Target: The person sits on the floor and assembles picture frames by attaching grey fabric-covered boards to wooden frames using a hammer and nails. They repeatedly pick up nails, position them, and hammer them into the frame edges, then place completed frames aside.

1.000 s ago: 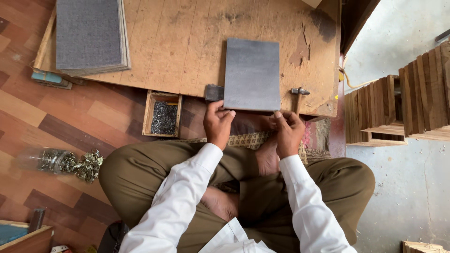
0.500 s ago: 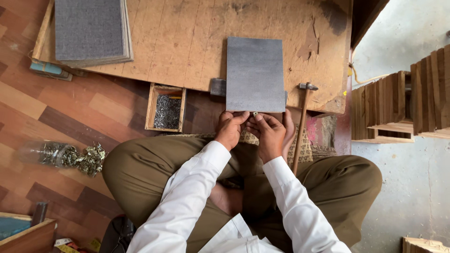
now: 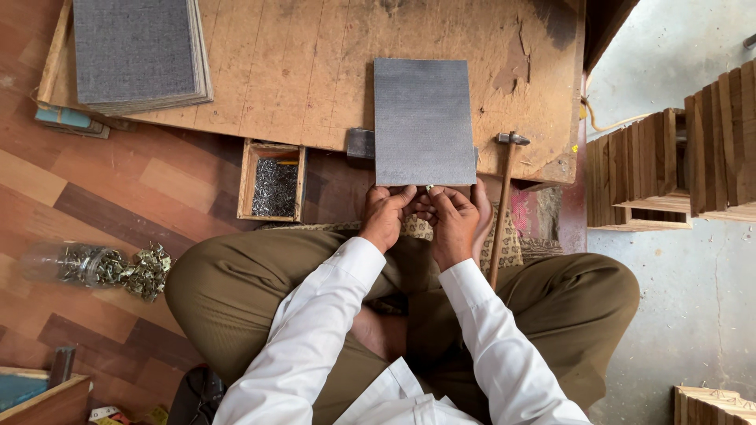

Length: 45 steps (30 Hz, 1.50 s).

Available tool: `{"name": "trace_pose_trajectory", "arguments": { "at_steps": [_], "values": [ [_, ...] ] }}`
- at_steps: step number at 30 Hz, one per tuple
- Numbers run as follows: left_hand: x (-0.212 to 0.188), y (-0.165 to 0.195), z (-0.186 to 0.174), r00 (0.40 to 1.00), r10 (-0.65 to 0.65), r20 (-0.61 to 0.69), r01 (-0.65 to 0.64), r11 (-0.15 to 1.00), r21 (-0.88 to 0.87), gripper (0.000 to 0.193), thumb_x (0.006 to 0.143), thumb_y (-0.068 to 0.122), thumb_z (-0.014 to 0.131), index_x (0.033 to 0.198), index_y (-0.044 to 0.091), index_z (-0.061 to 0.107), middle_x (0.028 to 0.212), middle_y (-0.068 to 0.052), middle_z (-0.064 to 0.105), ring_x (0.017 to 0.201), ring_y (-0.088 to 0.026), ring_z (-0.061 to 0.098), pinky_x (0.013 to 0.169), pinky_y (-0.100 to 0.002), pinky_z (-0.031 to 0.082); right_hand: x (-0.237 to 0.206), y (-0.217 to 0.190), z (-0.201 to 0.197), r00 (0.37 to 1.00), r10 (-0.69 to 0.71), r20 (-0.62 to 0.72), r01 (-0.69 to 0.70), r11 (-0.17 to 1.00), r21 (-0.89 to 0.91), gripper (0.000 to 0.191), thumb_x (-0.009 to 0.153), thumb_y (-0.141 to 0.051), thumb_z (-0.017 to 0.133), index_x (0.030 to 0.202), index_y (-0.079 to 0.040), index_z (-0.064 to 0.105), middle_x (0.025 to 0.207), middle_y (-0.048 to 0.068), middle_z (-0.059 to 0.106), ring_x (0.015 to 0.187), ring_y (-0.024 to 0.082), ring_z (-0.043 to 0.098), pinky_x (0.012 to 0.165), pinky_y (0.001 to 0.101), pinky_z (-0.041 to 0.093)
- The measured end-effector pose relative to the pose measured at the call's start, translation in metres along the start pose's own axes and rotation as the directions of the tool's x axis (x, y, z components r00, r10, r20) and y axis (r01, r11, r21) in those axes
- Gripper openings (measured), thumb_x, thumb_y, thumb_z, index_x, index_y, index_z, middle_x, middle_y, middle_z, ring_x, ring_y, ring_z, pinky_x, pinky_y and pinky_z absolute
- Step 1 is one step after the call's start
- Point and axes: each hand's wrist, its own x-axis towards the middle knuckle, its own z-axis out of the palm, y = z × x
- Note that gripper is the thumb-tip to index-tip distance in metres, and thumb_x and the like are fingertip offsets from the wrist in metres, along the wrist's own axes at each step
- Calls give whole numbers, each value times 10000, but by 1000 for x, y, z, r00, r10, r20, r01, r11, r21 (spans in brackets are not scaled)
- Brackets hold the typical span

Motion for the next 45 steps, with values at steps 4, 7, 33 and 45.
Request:
{"name": "trace_pose_trajectory", "arguments": {
  "at_steps": [4,7,33,45],
  "values": [
    [-2,1,2,999,-34,15,34,999,7,153,939,57,709,1062,-11,649,962,-96,723,760,-172,693,690,-314,601,-1,-4,1,998,56,-30,-55,998,20,134,965,-91,680,991,40,687,830,124,726,700,211,721,637,314,599],
    [-3,2,2,1000,-28,15,28,1000,10,133,943,55,712,1052,-2,660,953,-82,719,749,-149,681,680,-292,587,-2,-8,8,988,132,-86,-127,990,55,143,966,-96,672,1007,40,682,846,122,727,713,212,721,646,314,598],
    [-5,3,5,999,-28,28,27,999,38,115,968,46,690,1055,-29,684,926,-91,728,723,-148,681,660,-294,592,1,0,14,996,35,-81,-37,999,-24,134,980,-94,674,960,38,690,782,100,713,634,166,682,579,278,562],
    [-7,5,5,999,17,27,-18,999,51,93,962,46,704,1043,1,696,926,-59,729,736,-109,652,672,-261,551,-9,-15,14,996,84,6,-84,996,-16,175,992,-107,652,1041,58,687,873,125,739,733,195,725,667,301,602]
  ]
}}
